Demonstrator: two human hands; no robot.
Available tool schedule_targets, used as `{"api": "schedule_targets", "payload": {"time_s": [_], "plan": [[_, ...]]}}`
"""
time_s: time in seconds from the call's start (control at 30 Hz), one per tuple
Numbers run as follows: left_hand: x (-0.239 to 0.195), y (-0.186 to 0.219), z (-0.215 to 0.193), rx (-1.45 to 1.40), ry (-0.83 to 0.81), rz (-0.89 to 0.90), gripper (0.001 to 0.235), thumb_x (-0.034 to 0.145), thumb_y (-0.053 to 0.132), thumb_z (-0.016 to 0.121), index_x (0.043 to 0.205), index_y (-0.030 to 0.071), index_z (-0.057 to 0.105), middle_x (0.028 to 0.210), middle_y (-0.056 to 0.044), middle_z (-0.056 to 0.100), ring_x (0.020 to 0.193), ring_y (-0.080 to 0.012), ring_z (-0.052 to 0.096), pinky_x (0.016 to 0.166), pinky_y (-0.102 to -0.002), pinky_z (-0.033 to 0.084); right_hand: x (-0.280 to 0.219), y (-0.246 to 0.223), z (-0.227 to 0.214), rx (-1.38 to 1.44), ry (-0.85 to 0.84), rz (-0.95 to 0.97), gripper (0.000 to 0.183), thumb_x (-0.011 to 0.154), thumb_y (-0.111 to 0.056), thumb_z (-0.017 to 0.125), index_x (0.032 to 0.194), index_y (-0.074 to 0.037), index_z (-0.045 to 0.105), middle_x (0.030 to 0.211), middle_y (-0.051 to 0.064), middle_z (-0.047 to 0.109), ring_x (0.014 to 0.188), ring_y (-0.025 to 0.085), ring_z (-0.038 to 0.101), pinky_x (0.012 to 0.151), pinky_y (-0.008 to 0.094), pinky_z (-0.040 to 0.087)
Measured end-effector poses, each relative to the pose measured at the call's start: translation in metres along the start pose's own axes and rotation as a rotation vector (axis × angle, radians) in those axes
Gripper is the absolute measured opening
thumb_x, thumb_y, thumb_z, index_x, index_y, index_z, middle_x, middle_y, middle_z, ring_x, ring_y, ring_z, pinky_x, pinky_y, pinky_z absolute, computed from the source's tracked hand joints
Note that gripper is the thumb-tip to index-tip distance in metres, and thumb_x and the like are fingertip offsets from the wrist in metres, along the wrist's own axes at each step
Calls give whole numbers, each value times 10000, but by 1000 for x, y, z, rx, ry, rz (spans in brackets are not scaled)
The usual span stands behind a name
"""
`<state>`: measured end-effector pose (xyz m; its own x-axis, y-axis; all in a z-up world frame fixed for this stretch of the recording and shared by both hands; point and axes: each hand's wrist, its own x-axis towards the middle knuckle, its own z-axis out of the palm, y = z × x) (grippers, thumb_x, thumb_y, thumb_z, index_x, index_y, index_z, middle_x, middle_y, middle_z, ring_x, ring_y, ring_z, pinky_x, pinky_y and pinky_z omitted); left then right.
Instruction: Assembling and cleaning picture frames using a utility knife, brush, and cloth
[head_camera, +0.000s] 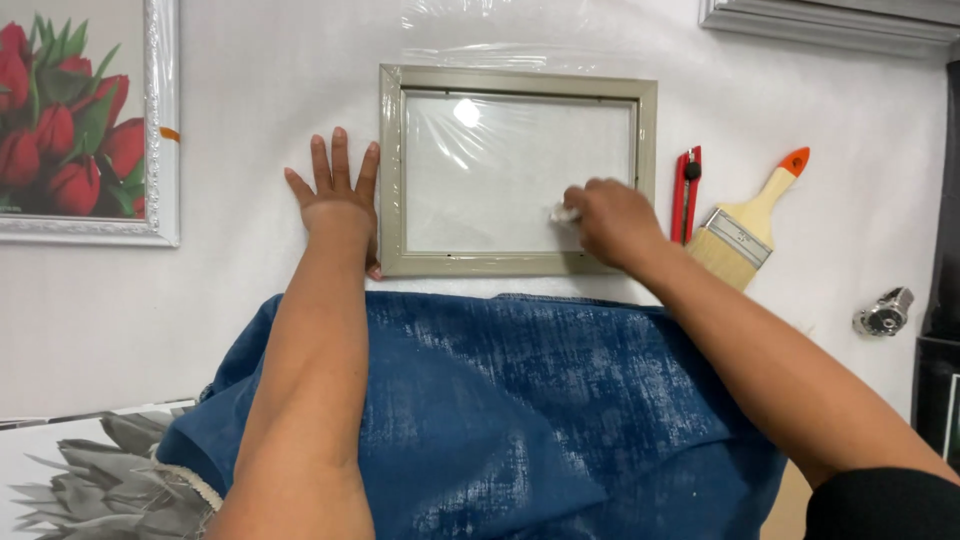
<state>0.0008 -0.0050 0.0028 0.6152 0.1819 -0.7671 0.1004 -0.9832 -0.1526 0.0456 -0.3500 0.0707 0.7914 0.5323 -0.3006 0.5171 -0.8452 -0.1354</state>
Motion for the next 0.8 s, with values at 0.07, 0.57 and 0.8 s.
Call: {"api": "schedule_targets", "payload": {"time_s": [0.07,0.57,0.8], "plan": [[19,-2,15,-22,79,14,1876,406,253,1160,1565,309,-315,1614,-157,-375,1472,-418,-344,1129,-779,-90,-28,-28,-11,37,-146,3,328,937,12,544,1119,-135,775,871,151,750,835,301,739,759,409,610],[-41,-5,-37,86,-63,98,1679,608,504,1016,1597,150,-294,1594,-280,-389,1401,-498,-377,1139,-752,44,116,5,-12,-38,151,81,199,938,-17,670,1064,-124,779,964,121,740,814,300,682,744,450,571],[-3,-1,1,-29,67,17,1788,486,268,1125,1583,286,-287,1634,-150,-345,1493,-408,-310,1156,-757,-71,7,-46,21,-22,-12,-32,294,891,-37,584,1085,-178,754,878,137,708,874,347,721,756,476,611]]}}
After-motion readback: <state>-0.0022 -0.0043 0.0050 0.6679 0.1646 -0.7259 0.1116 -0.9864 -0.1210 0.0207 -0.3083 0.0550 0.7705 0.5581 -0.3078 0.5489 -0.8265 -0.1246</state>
